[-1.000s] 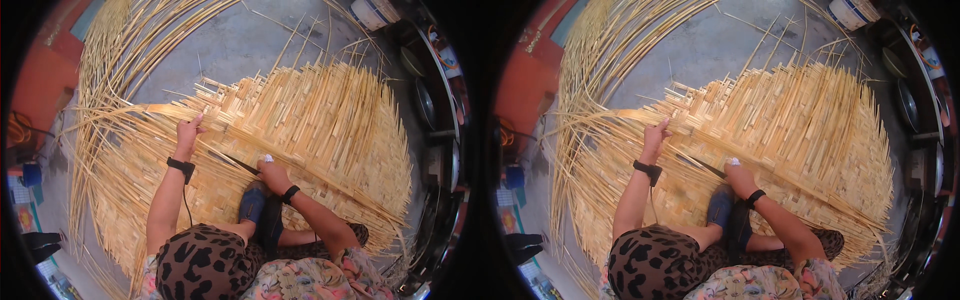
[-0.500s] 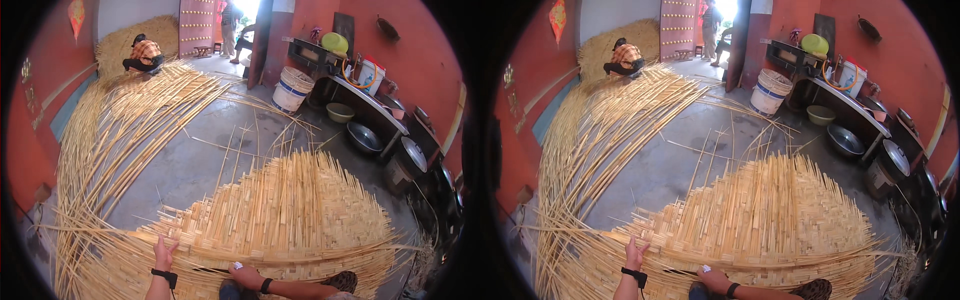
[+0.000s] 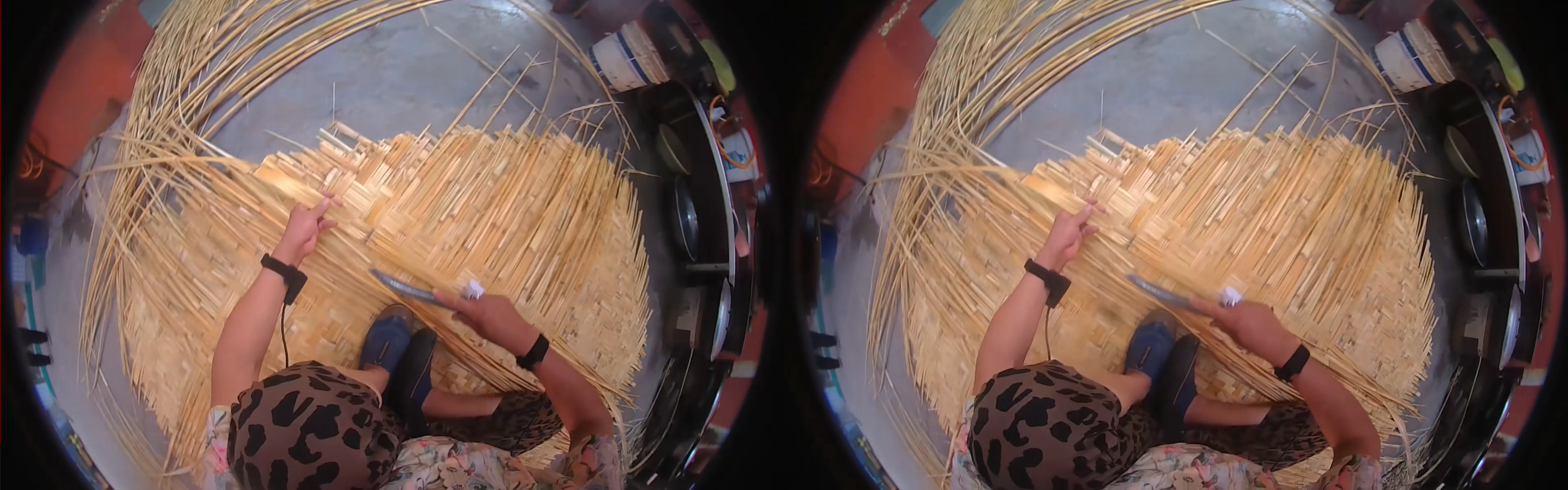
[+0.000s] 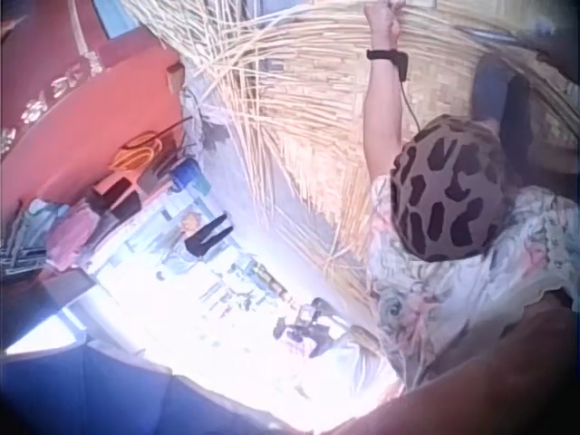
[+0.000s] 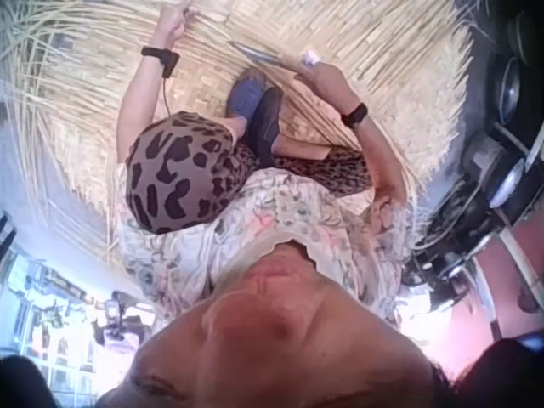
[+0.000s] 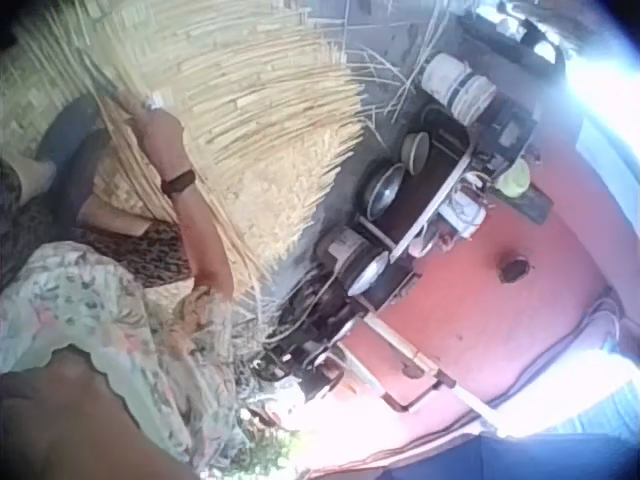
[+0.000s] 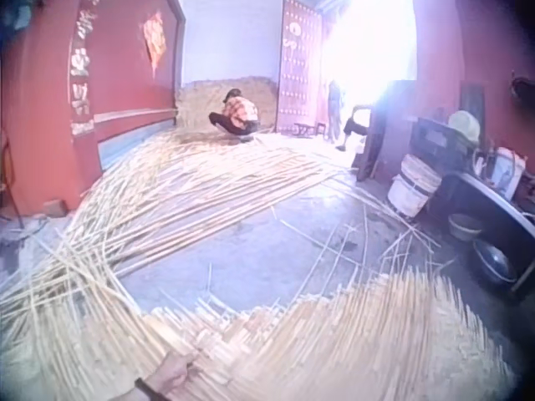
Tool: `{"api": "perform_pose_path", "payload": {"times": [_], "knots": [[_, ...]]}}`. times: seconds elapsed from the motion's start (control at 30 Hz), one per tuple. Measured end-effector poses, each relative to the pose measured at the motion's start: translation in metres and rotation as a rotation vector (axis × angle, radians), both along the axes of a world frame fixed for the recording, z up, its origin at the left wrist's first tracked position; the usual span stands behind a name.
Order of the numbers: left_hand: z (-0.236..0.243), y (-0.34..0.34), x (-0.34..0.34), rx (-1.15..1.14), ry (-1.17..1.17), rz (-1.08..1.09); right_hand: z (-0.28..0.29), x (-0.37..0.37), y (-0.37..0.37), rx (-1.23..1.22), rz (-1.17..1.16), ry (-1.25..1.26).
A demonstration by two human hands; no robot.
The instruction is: Weaving a large circular mat from strips of bamboo or straw.
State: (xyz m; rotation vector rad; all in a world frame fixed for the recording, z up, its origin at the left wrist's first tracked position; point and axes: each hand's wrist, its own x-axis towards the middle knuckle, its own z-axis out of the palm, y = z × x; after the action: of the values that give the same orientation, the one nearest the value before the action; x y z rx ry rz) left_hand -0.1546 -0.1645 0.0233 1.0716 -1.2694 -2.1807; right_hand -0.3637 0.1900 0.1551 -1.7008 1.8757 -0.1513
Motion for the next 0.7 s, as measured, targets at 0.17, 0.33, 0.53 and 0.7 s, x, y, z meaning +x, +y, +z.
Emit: {"api": "perform_pose_path", "payload": {"times": [0.17,0.33,0.53,0.7], "knots": [[-0.005,0.021,0.013,0.05,-0.012,0.011,-0.041,-0.022,-0.092,-0.111,0.209,0.221],[-0.017,0.031,0.028,0.011,-0.034,-0.117,-0.081,-0.022,-0.164,-0.138,0.332,0.249],[0.008,0.05,0.02,-0.109,-0.244,-0.081,-0.113,-0.035,-0.173,-0.064,0.35,0.133],[0.056,0.146,-0.031,-0.873,-0.109,-0.303,-0.122,-0.029,-0.154,-0.136,0.25,0.107]]}}
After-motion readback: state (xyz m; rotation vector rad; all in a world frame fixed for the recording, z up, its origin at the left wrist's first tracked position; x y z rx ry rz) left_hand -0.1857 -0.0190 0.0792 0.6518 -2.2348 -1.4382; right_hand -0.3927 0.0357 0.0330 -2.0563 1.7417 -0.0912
